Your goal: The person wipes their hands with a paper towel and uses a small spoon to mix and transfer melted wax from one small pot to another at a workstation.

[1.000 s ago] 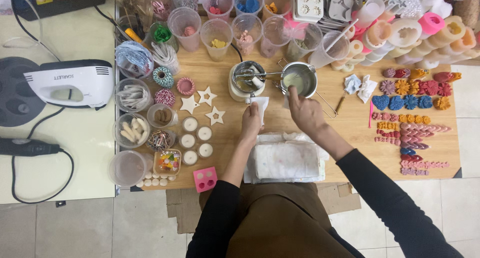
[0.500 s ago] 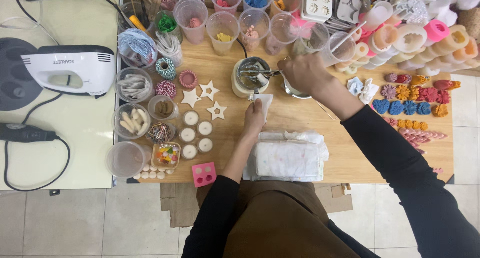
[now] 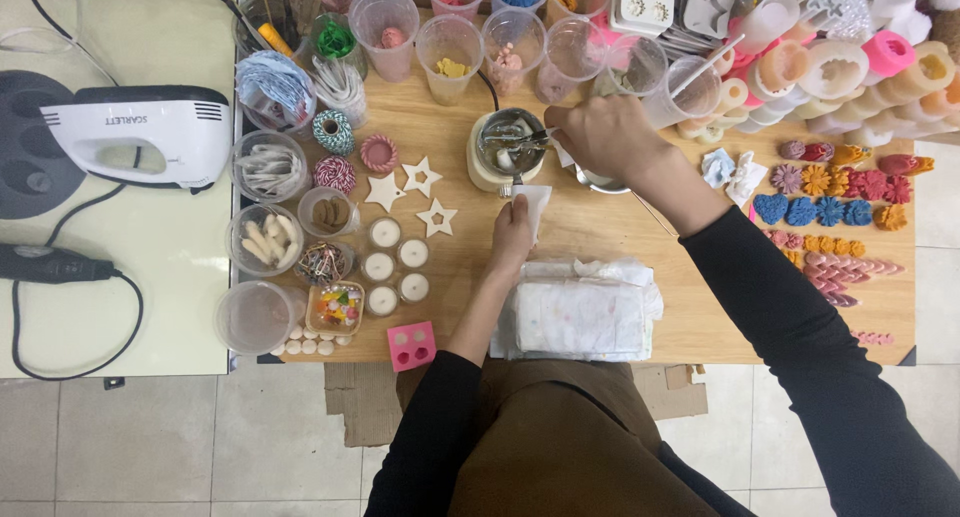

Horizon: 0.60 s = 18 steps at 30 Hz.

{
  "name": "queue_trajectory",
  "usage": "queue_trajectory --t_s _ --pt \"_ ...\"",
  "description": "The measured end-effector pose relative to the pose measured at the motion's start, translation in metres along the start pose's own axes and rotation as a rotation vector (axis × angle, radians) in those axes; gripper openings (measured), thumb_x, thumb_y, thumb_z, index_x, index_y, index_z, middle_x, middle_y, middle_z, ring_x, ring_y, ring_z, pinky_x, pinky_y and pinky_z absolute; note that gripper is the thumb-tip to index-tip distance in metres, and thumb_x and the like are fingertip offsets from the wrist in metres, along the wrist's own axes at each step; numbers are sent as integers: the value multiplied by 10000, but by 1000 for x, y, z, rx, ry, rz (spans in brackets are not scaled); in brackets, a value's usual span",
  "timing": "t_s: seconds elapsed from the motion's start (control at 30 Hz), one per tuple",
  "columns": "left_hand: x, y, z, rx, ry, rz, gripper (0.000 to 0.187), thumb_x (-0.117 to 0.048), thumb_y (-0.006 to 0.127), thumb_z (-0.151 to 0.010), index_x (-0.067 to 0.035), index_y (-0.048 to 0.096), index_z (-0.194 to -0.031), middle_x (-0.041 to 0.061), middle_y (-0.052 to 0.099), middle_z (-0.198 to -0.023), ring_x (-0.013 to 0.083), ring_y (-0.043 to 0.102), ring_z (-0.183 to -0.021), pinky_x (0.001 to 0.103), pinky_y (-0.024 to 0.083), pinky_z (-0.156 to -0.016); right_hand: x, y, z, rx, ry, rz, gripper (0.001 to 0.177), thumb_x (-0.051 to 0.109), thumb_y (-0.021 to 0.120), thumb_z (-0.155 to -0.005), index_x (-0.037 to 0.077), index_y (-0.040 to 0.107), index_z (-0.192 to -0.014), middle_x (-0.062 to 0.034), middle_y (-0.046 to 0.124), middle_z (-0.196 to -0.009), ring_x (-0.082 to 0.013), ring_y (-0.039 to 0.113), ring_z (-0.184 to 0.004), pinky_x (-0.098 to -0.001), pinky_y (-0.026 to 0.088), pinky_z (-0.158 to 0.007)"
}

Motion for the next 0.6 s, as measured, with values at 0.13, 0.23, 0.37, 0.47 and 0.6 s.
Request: queue_trajectory --t_s 0.13,0.23,0.37,0.47,0.6 --pt "-4 -1 4 -3 -17 6 520 -487 388 -1046 -27 599 -1168 74 620 -797 166 567 -610 324 468 -530 6 -2 -10 -22 -122 6 144 217 644 -909 142 720 -1006 -99 725 -750 -280 731 -673 -406 553 -574" --pt "-7 -1 5 2 -15 -4 552 -486 378 -1064 9 599 -1169 91 610 -808 173 567 -621 331 476 -538 11 -2 -16 -51 -203 44 182 130 674 -826 138 727 -1000 -95 725 -783 -262 738 -723 -383 565 -607" --pt "-10 -2 7 12 -17 -13 561 -494 369 -1051 -4 592 -1207 88 636 -850 160 588 -653 318 498 -563 15 -3 -21 -35 -220 46 220 85 661 -839 136 742 -1037 -97 720 -776 -266 736 -715 -388 570 -587" --pt "-10 -1 8 20 -25 9 559 -491 371 -1051 -5 589 -1219 89 630 -852 160 579 -655 318 488 -567 16 -3 -25 -22 -233 30 227 85 653 -858 149 746 -1055 -95 722 -780 -273 738 -723 -395 574 -607" --pt "-14 -1 11 15 -44 -4 557 -492 365 -1048 -13 587 -1225 81 615 -830 159 561 -641 319 474 -562 15 4 -34 80 -218 53 248 82 644 -872 152 745 -1088 -98 727 -794 -272 744 -734 -398 579 -597"
Point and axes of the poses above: each hand's wrist, its own z-axis away from the middle knuckle, its own y-axis out of the palm, x = y × z, the point moved 2 cm from there along -z, towards the middle knuckle
